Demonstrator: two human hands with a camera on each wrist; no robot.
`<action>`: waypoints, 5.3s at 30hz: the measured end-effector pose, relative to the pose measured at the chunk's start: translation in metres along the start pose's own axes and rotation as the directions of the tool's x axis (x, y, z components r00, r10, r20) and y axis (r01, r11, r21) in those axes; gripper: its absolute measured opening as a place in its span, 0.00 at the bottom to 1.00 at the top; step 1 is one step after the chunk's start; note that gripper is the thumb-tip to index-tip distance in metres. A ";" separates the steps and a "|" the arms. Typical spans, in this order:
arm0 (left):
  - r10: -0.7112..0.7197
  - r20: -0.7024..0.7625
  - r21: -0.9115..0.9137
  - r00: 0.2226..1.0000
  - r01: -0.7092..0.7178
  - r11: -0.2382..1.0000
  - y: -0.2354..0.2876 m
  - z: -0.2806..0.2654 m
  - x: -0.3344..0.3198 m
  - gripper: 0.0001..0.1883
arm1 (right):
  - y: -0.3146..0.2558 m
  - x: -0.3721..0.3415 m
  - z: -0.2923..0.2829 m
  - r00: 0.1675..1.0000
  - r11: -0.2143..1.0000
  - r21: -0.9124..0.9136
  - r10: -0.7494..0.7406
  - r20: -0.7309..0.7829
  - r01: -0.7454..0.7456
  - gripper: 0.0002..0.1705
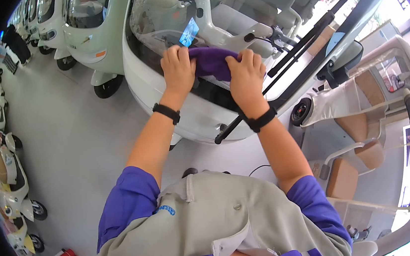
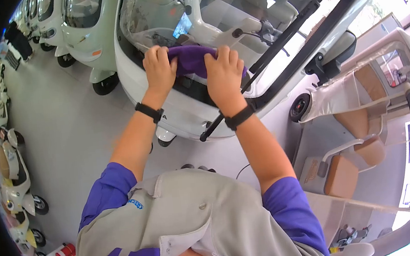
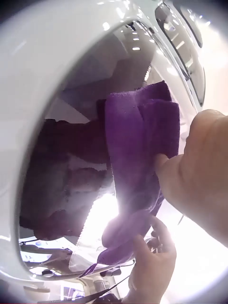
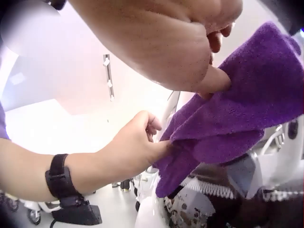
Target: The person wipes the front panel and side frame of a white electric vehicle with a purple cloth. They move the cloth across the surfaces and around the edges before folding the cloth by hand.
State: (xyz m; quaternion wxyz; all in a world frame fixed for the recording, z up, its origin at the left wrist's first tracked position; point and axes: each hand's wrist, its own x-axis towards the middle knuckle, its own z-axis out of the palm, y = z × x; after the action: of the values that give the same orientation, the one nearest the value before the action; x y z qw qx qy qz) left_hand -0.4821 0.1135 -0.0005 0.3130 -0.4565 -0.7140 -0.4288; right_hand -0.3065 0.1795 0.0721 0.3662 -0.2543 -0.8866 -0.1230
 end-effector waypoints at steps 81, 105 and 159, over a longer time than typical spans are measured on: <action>0.646 0.126 -0.652 0.753 -0.428 0.626 -0.324 0.050 0.125 0.20 | -0.233 0.103 0.218 0.943 0.943 -0.006 0.333 -0.010 -0.333 0.19; 0.611 0.091 -0.721 0.787 -0.371 0.585 -0.391 0.070 0.230 0.21 | -0.247 0.249 0.243 0.971 0.931 -0.310 0.227 0.071 -0.195 0.18; 0.719 -0.116 -0.467 0.685 -0.677 0.570 -0.345 0.095 0.388 0.27 | -0.242 0.364 0.249 0.928 0.853 -0.370 0.362 -0.085 -0.367 0.34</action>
State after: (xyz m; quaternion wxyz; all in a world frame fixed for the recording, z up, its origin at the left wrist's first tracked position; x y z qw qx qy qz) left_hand -0.9548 0.2728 0.1709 0.3036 -0.7804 -0.3605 -0.4109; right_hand -0.8032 0.2084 0.1491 0.3320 -0.4829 -0.7792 -0.2223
